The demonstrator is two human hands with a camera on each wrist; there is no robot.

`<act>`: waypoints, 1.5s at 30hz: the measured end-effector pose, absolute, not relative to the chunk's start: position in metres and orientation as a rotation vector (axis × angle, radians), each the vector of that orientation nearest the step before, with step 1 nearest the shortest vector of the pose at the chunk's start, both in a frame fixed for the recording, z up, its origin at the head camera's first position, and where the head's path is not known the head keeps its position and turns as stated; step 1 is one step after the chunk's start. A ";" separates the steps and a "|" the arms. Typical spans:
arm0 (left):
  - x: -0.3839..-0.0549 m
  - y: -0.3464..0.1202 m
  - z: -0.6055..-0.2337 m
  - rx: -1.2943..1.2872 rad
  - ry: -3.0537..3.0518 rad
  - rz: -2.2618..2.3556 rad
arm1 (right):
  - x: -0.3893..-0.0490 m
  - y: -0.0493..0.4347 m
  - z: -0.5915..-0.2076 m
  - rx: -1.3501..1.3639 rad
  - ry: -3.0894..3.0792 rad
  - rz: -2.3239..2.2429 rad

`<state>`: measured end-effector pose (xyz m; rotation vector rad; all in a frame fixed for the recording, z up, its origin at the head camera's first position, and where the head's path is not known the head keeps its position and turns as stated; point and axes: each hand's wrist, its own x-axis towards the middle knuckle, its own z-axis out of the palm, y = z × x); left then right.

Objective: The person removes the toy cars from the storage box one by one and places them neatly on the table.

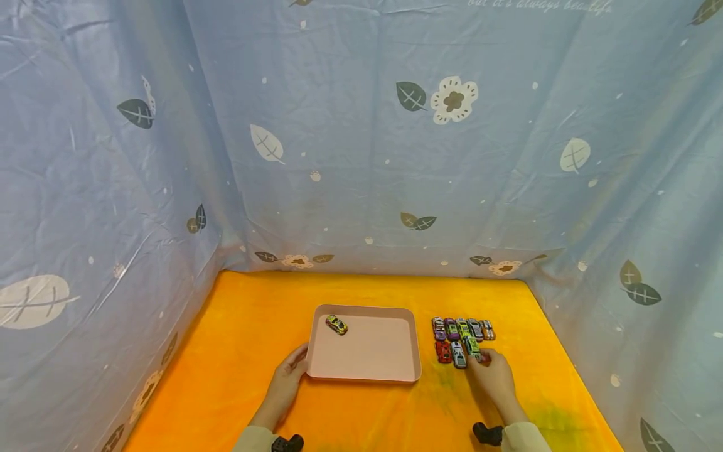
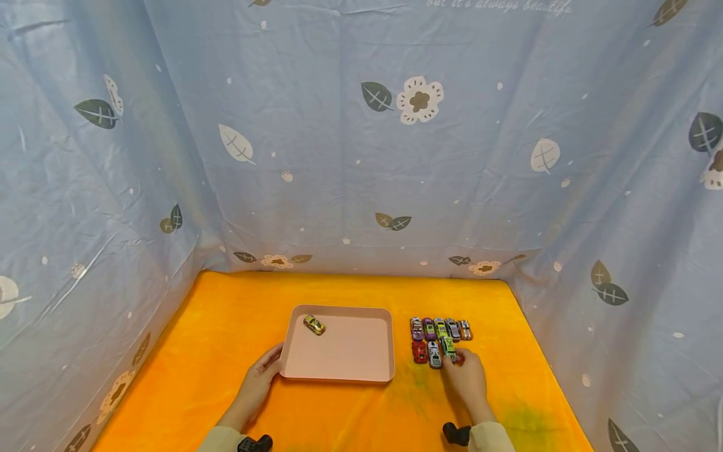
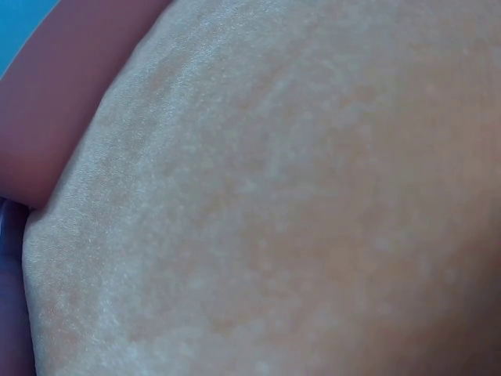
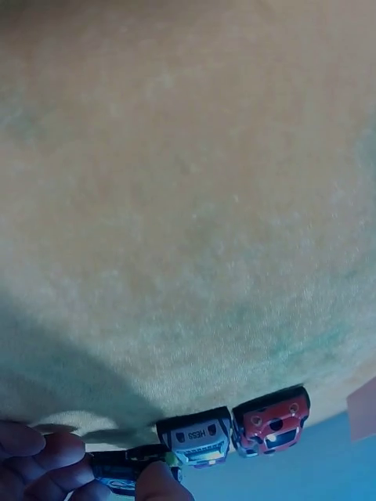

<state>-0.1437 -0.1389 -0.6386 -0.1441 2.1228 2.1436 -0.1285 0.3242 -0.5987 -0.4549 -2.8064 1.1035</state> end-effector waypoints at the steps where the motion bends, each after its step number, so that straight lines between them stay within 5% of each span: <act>1: -0.144 -0.139 -0.639 -0.141 2.124 2.146 | -0.128 0.324 -0.599 -0.466 -2.812 1.104; 30: -0.144 -0.140 -0.637 -0.121 2.062 2.187 | -0.128 0.319 -0.600 -0.517 -2.807 1.067; 45: -0.143 -0.142 -0.640 -0.099 2.075 2.182 | -0.164 0.257 -0.577 -0.263 -2.664 1.168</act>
